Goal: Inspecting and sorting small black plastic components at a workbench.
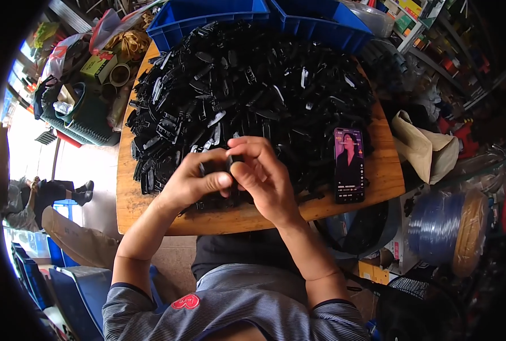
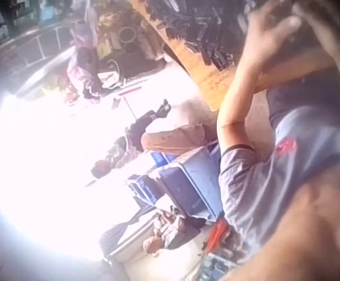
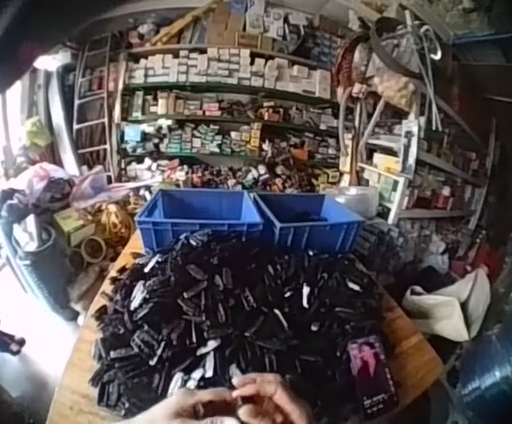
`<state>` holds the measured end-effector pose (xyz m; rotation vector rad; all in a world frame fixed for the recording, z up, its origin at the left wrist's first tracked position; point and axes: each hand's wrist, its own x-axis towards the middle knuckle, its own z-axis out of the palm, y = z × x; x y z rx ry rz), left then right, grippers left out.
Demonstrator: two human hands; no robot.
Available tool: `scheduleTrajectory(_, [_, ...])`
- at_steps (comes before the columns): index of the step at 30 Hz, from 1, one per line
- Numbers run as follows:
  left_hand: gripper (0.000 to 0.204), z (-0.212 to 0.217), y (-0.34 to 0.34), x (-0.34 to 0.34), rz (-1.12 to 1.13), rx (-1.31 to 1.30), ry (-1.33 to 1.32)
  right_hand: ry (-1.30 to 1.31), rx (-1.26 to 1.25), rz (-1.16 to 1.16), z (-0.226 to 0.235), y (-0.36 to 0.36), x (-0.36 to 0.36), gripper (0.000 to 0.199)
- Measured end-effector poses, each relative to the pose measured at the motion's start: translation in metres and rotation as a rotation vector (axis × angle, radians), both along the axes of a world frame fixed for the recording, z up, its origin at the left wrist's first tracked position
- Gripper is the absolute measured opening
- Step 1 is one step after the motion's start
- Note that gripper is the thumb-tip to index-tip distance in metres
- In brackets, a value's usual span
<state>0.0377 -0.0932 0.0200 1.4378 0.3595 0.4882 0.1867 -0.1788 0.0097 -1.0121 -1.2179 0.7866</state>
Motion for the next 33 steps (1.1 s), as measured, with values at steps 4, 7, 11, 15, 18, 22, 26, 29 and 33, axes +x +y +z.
scheduleTrajectory(4, [0.030,0.000,-0.007,0.002,0.055,0.050,0.011,-0.274,0.156,-0.196,-0.006,0.003,0.003,0.026])
scheduleTrajectory(7, [0.029,0.020,0.015,-0.016,0.158,-0.073,-0.022,-0.427,0.240,-0.512,-0.015,-0.013,0.028,0.027])
scheduleTrajectory(11, [0.023,0.024,0.036,-0.037,-0.326,0.432,0.042,-0.911,-0.024,-0.696,-0.030,-0.038,0.051,0.047])
scheduleTrajectory(15, [0.032,-0.002,0.005,-0.005,-0.652,0.615,0.242,-1.160,-0.099,-0.533,-0.040,-0.023,0.036,0.069])
scheduleTrajectory(18, [0.042,-0.022,0.010,-0.005,-0.507,0.718,0.205,-1.136,-0.086,-0.602,-0.040,-0.001,0.038,0.063])
scheduleTrajectory(22, [0.048,-0.012,0.021,-0.008,-0.302,0.721,0.188,-1.193,-0.076,-0.592,-0.032,0.009,0.039,0.051])
scheduleTrajectory(26, [0.039,-0.007,0.026,-0.006,-0.107,0.761,0.132,-0.995,0.062,-0.565,-0.019,0.007,0.053,0.031])
scheduleTrajectory(29, [0.032,-0.008,0.043,-0.014,0.224,1.029,0.176,-0.902,0.028,-0.700,-0.015,-0.003,0.063,0.015])
scheduleTrajectory(33, [0.031,0.004,0.050,-0.021,0.380,0.597,0.265,-0.968,-0.065,-0.588,-0.003,-0.013,0.062,0.022])
